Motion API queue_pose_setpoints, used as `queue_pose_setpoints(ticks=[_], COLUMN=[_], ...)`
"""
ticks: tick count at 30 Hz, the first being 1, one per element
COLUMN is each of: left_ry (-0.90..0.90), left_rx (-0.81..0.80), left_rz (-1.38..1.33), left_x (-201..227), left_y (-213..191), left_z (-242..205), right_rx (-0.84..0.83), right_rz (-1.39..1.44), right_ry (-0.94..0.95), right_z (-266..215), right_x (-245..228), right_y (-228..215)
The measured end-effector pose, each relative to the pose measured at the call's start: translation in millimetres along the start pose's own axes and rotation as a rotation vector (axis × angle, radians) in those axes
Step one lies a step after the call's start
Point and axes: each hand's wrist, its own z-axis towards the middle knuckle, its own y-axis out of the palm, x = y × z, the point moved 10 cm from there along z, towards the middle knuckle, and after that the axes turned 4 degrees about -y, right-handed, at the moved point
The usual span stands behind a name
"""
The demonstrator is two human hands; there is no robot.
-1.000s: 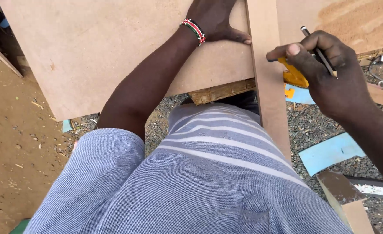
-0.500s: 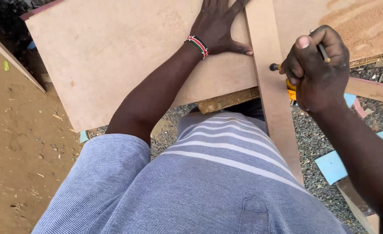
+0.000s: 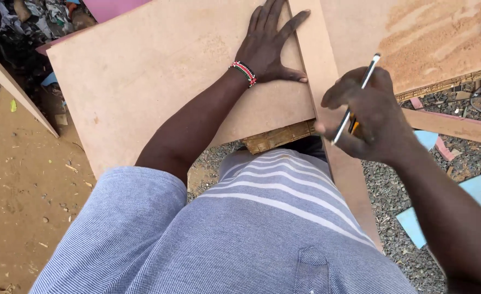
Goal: Measuring, marking, clamping a guide board, and cutting a piece of plywood with a circular saw.
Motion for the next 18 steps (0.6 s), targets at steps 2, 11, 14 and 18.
queue_pose_setpoints(ticks=[2,11,14,18], left_ry=[0.020,0.014,0.006,0.001], left_rx=[0.042,0.056,0.051,0.041], left_rz=[-0.009,0.005,0.026,0.039], left_x=[-2,2,4,3], left_y=[5,-2,-6,-5], left_z=[-1,-4,-3,-4], right_rx=[-0.546,-0.850,-0.829,-0.812], right_rz=[-0.231,-0.472,-0.551,-0.550], right_ry=[-0.117,-0.499,-0.585,-0.469], right_z=[-26,-6,-3,-19], right_x=[9,27,21,23], right_y=[18,18,20,31])
